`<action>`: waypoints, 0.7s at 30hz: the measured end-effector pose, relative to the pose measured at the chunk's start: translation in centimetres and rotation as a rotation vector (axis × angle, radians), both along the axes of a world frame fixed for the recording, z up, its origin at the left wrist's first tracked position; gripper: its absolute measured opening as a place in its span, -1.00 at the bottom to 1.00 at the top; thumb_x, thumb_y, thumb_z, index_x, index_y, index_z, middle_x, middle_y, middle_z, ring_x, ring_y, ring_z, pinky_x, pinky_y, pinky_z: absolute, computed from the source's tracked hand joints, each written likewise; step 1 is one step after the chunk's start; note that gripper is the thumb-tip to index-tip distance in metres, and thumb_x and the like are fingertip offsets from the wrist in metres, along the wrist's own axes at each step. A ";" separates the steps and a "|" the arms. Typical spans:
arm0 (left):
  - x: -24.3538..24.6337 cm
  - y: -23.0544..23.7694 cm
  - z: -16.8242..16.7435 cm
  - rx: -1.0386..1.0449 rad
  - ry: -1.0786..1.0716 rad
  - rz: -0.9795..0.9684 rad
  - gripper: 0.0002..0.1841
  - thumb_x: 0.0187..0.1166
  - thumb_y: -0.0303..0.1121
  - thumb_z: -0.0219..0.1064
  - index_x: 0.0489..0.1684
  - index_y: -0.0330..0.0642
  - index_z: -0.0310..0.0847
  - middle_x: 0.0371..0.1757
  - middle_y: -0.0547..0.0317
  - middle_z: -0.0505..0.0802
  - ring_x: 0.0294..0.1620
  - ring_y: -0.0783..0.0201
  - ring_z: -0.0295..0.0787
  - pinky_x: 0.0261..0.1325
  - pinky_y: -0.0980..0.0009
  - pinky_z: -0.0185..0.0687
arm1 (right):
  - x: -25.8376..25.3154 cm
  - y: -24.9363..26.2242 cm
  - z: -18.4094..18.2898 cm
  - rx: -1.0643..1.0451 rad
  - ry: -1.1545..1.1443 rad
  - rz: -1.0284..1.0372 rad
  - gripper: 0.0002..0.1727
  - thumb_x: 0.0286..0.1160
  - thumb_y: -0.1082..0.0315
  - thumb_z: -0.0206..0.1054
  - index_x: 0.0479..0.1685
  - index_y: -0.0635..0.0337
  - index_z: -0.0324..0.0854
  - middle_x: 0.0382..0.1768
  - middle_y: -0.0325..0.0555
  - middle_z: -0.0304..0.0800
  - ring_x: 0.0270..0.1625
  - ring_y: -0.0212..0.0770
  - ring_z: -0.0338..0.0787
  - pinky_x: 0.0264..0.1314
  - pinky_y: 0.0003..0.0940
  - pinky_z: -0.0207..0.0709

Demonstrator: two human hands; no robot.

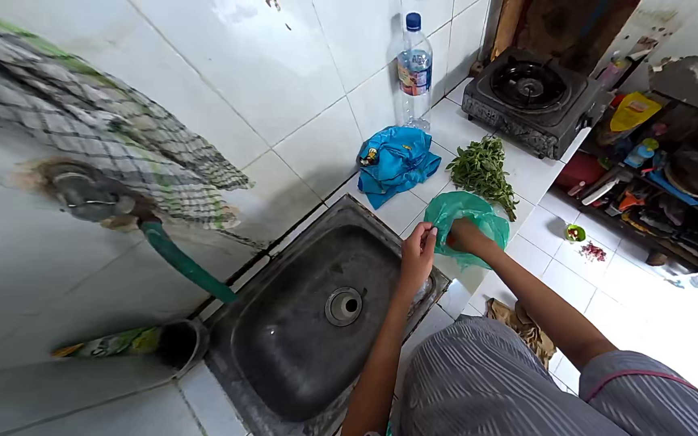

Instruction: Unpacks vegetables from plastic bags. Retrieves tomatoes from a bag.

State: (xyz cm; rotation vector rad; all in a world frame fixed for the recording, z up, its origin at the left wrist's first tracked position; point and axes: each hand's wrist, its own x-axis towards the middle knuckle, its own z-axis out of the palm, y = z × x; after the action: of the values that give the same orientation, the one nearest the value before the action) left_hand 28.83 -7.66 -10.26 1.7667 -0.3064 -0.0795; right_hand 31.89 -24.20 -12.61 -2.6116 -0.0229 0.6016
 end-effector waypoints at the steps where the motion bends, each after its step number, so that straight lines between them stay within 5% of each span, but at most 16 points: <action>1: -0.1 0.0 0.0 -0.004 -0.004 0.002 -0.76 0.76 -0.51 0.10 0.12 -0.53 0.59 -0.27 0.01 0.77 -0.32 0.45 0.65 -0.13 0.49 0.58 | -0.2 0.6 -0.1 -0.001 0.009 0.000 -0.31 0.45 0.45 0.49 0.59 0.48 0.37 0.40 0.59 0.54 0.54 0.56 0.47 0.52 0.42 0.35; 4: -0.3 0.2 -0.4 0.019 -0.024 -0.003 -0.77 0.76 -0.50 0.10 0.08 -0.55 0.58 -0.31 0.03 0.76 -0.35 0.49 0.63 -0.15 0.54 0.56 | -1.1 2.9 -1.3 -0.093 0.012 -0.034 -0.36 0.54 0.60 0.29 0.67 0.46 0.31 0.65 0.60 0.22 0.71 0.53 0.25 0.62 0.38 0.24; 8: -0.9 0.4 -0.9 0.116 -0.017 -0.013 -0.73 0.75 -0.51 0.09 0.08 -0.62 0.60 -0.25 -0.15 0.80 -0.27 0.34 0.68 -0.09 0.45 0.58 | -1.6 5.4 -1.5 -0.170 0.033 -0.129 -0.44 0.63 0.75 -0.01 0.67 0.60 0.24 0.80 0.46 0.03 0.81 0.44 0.11 0.72 0.24 0.12; 11: -1.4 0.5 -1.0 0.132 0.000 0.008 -0.71 0.76 -0.51 0.08 0.11 -0.65 0.59 -0.19 -0.20 0.81 -0.24 0.34 0.70 -0.07 0.46 0.58 | -0.6 6.0 -1.2 -0.155 0.092 -0.204 -0.42 0.69 0.73 -0.06 0.72 0.61 0.10 0.72 0.56 0.13 0.72 0.46 0.25 0.64 0.18 0.23; 14: -1.3 1.0 -1.0 0.127 -0.017 0.031 -0.71 0.76 -0.50 0.07 0.09 -0.65 0.60 -0.22 -0.16 0.80 -0.26 0.38 0.68 -0.10 0.50 0.56 | 0.3 5.7 -1.7 -0.135 0.082 -0.163 -0.47 0.68 0.68 0.00 0.65 0.63 0.21 0.62 0.56 0.31 0.63 0.45 0.41 0.57 0.18 0.36; 17: -1.2 1.0 -1.0 0.106 -0.016 0.038 -0.70 0.76 -0.49 0.07 0.10 -0.65 0.59 -0.22 -0.15 0.80 -0.26 0.41 0.67 -0.10 0.52 0.56 | 1.1 5.3 -1.7 -0.127 0.119 -0.090 -0.40 0.62 0.65 0.12 0.69 0.57 0.21 0.70 0.46 0.24 0.66 0.39 0.40 0.58 0.19 0.36; 21: -1.2 1.2 -0.6 0.196 0.067 -0.049 -0.51 0.61 -0.35 0.37 0.36 -0.56 0.47 0.03 -0.28 0.82 -0.02 0.15 0.80 0.11 0.25 0.68 | 1.3 5.4 -2.0 -0.086 0.104 -0.096 -0.48 0.68 0.55 0.16 0.60 0.57 0.34 0.63 0.45 0.36 0.64 0.38 0.44 0.60 0.22 0.36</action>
State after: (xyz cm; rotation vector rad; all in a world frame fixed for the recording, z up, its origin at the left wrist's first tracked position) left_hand 27.59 -6.47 -10.85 1.9461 -0.3014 -0.2100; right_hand 33.15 -18.76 -14.63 -2.6423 0.1632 0.7174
